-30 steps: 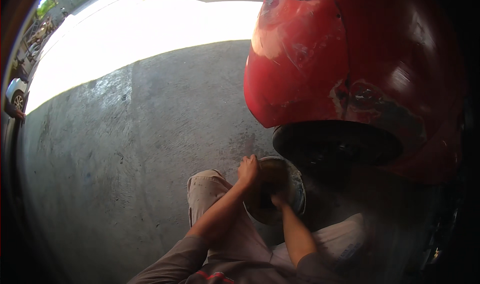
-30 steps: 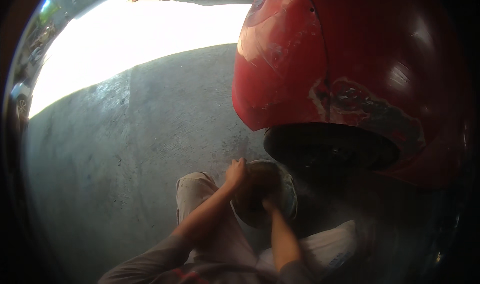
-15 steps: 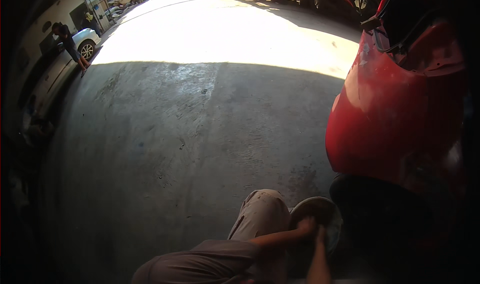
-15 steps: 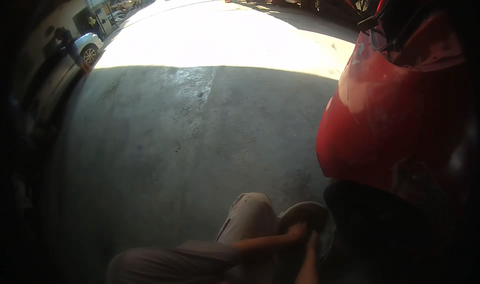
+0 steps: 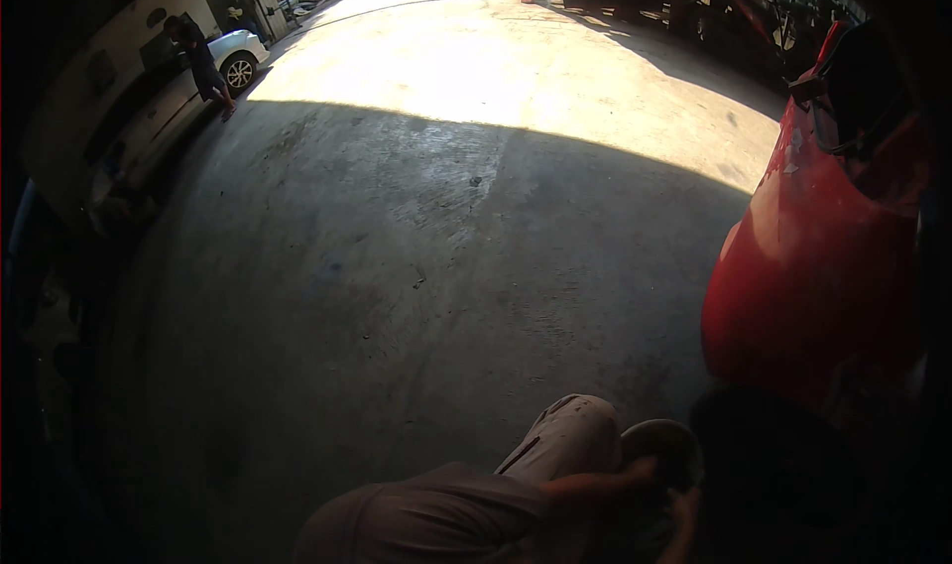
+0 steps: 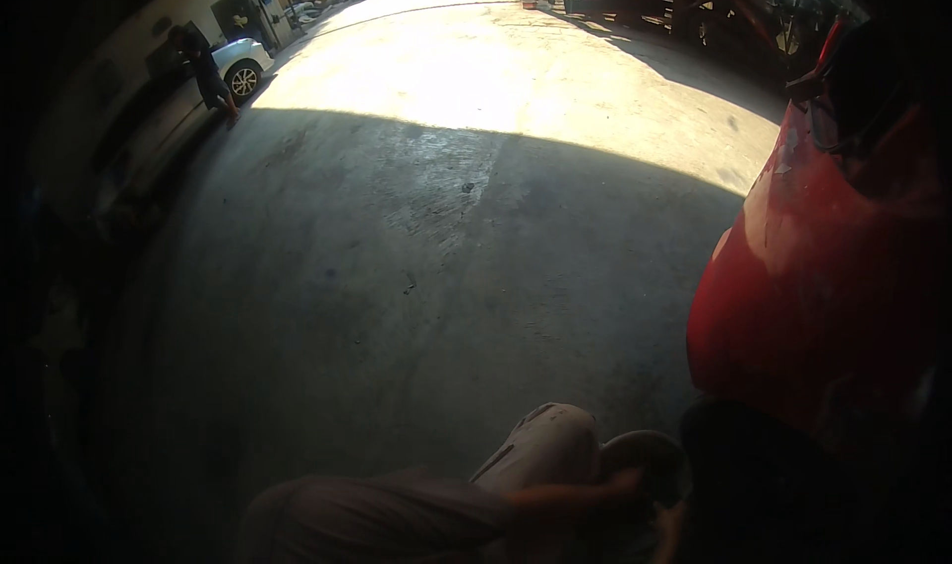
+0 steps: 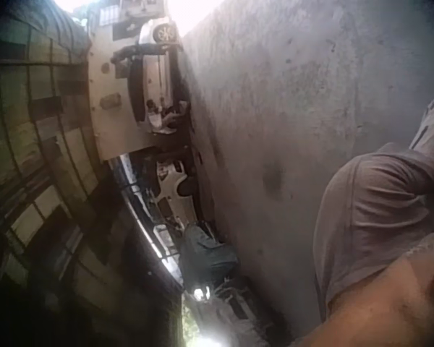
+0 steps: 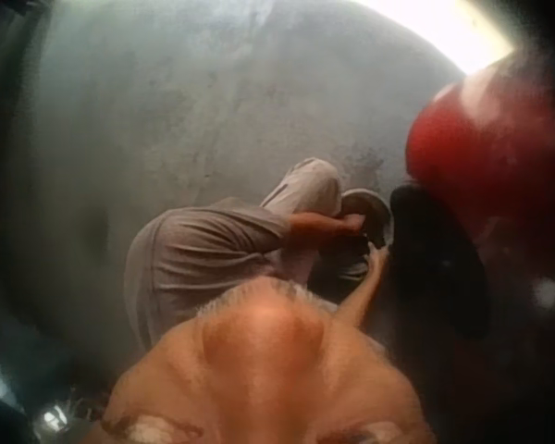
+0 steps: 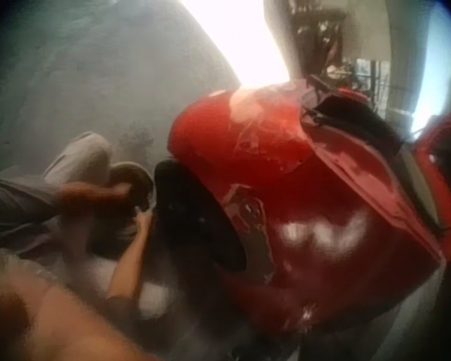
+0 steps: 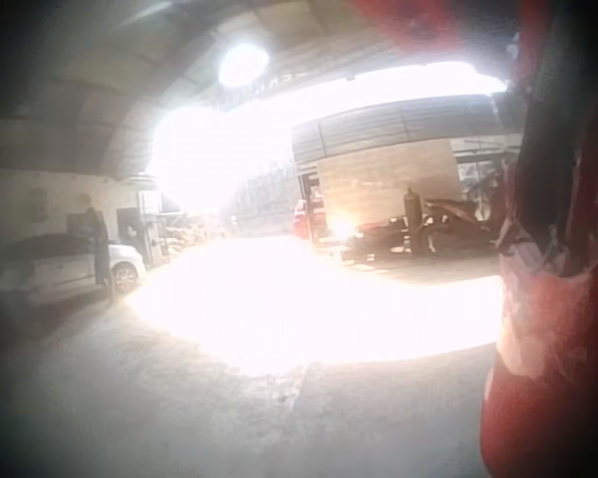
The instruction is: The person selects a piece of sandpaper from a box, dips it into a bucket of water, and sands the damaged rear panel of a red car by hand.
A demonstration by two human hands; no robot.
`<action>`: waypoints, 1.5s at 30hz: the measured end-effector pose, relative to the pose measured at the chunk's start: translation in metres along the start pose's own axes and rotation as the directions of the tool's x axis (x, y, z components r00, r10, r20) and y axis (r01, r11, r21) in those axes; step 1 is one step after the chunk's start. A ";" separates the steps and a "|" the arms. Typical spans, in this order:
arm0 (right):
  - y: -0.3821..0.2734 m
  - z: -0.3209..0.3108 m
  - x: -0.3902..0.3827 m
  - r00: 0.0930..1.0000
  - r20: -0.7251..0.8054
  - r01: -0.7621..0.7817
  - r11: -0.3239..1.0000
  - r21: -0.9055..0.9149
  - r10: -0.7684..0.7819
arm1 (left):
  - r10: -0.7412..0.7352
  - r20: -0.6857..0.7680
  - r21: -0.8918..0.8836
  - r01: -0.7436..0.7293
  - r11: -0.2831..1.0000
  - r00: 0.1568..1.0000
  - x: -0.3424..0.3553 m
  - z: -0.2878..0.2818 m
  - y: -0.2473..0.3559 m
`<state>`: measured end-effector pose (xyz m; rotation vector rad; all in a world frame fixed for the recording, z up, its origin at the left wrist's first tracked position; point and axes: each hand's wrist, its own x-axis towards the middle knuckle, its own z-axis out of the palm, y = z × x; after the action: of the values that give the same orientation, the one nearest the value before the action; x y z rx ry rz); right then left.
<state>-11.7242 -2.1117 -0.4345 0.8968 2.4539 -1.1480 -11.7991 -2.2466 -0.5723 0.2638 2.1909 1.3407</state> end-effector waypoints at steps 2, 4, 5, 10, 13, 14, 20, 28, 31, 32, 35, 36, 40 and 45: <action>-0.005 -0.002 0.000 0.920 -0.114 0.309 0.875 -0.373 -0.374 | 0.089 0.049 -0.023 -0.088 0.996 0.995 -0.010 -0.016 0.014; -0.015 -0.006 -0.001 0.927 -0.104 0.281 0.850 -0.446 -0.361 | 0.202 0.123 -0.047 -0.197 0.979 0.972 -0.024 -0.040 0.029; -0.021 -0.009 -0.001 0.961 -0.080 0.182 0.822 -0.539 -0.265 | 0.222 0.173 -0.051 -0.217 0.975 0.960 -0.033 -0.053 0.038; -0.052 -0.023 -0.012 0.961 -0.254 -0.010 0.906 -0.423 -0.108 | -0.070 0.124 -0.091 0.081 0.993 0.990 -0.064 -0.109 0.087; -0.060 -0.015 -0.019 0.918 -0.253 0.128 0.834 -0.536 -0.304 | -0.096 -0.023 -0.267 0.086 0.960 0.995 -0.083 -0.138 0.118; -0.060 -0.011 -0.020 0.900 -0.224 0.213 0.825 -0.523 -0.374 | -0.034 -0.111 -0.313 -0.002 0.950 0.993 -0.092 -0.151 0.131; -0.056 -0.008 -0.015 0.904 -0.239 0.194 0.840 -0.507 -0.354 | -0.010 -0.654 -0.431 -0.362 0.826 0.757 -0.116 -0.272 0.267; -0.029 -0.005 -0.001 0.854 -0.268 0.275 0.824 -0.495 -0.445 | 0.557 -0.706 0.326 -0.498 0.804 0.437 -0.046 -0.304 0.454; -0.023 0.003 0.002 0.800 -0.326 0.321 0.820 -0.474 -0.503 | 0.522 -0.805 0.417 -0.355 0.836 0.282 -0.046 -0.273 0.468; -0.021 0.005 0.002 0.771 -0.342 0.326 0.794 -0.513 -0.537 | 0.502 -0.811 0.362 -0.417 0.834 0.300 -0.049 -0.267 0.469; -0.020 0.005 0.002 0.799 -0.328 0.313 0.815 -0.488 -0.504 | 0.460 -0.787 0.279 -0.428 0.859 0.410 -0.058 -0.275 0.474; -0.020 0.004 0.001 0.774 -0.324 0.351 0.794 -0.496 -0.544 | 0.429 -0.747 0.262 -0.368 0.892 0.508 -0.058 -0.288 0.479; -0.030 0.000 -0.003 0.749 -0.345 0.370 0.788 -0.492 -0.566 | 0.449 -0.597 0.132 -0.471 0.872 0.665 -0.046 -0.373 0.505; -0.041 -0.009 -0.007 0.834 -0.293 0.347 0.857 -0.380 -0.467 | 0.519 -0.662 0.069 -0.646 0.760 0.540 -0.060 -0.320 0.501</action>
<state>-11.7450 -2.1279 -0.4009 0.5365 3.1483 -0.6997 -11.9826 -2.2745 -0.0040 0.5795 2.6279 2.2978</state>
